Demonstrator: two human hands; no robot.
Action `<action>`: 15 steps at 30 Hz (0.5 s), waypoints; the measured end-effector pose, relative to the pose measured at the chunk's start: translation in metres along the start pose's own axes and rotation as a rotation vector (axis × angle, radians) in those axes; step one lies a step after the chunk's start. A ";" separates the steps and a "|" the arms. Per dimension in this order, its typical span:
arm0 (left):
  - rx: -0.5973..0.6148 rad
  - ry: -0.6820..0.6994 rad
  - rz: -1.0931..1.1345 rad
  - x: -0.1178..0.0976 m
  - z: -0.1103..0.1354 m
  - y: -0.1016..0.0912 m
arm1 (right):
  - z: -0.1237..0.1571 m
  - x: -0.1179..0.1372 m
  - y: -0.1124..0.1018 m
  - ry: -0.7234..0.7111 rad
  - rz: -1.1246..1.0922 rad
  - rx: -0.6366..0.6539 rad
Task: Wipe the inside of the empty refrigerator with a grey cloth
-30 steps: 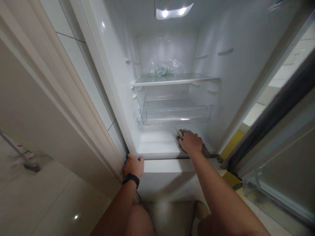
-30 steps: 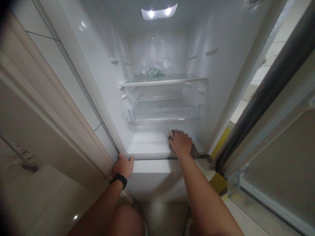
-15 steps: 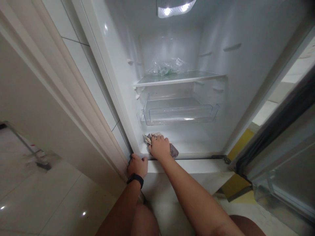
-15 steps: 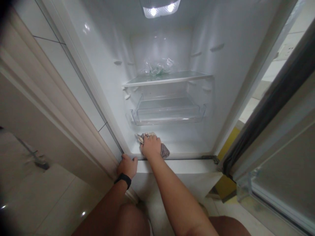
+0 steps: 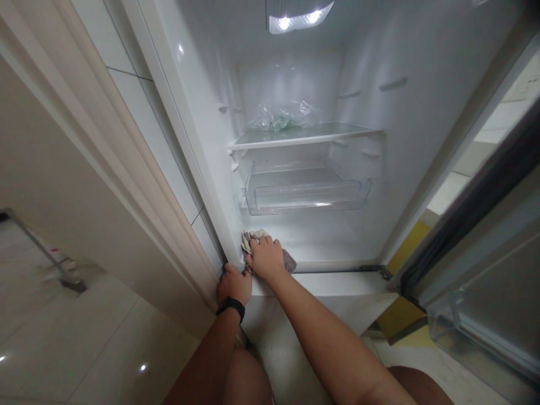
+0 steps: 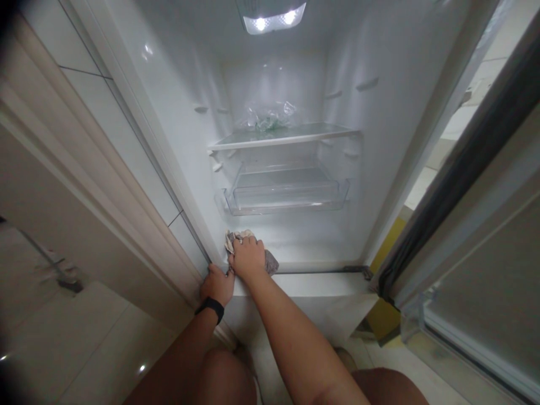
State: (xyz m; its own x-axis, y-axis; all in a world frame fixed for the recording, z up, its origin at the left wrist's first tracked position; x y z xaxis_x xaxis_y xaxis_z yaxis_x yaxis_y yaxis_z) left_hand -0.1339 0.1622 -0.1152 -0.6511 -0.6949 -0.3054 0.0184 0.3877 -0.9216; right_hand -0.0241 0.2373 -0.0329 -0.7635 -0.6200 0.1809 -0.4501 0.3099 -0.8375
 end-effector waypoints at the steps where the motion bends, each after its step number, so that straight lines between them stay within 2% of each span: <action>1: 0.002 -0.001 0.000 0.000 0.000 0.000 | 0.001 0.000 -0.001 -0.002 -0.001 0.006; 15: 0.002 -0.002 0.003 0.001 0.000 0.000 | 0.009 -0.008 -0.010 -0.056 -0.033 0.036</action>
State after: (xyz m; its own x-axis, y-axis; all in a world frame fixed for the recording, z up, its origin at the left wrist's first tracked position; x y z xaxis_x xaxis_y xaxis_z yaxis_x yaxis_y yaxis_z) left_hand -0.1346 0.1619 -0.1155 -0.6498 -0.6947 -0.3086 0.0217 0.3889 -0.9210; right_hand -0.0094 0.2333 -0.0308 -0.7207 -0.6694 0.1801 -0.4565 0.2628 -0.8500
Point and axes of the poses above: each hand's wrist, its own z-axis away from the middle knuckle, its own y-axis out of the palm, x = y × z, the point moved 4 cm from there along -z, towards the middle knuckle, and after that the axes turned 12 degrees about -x, right-handed, at the moved point
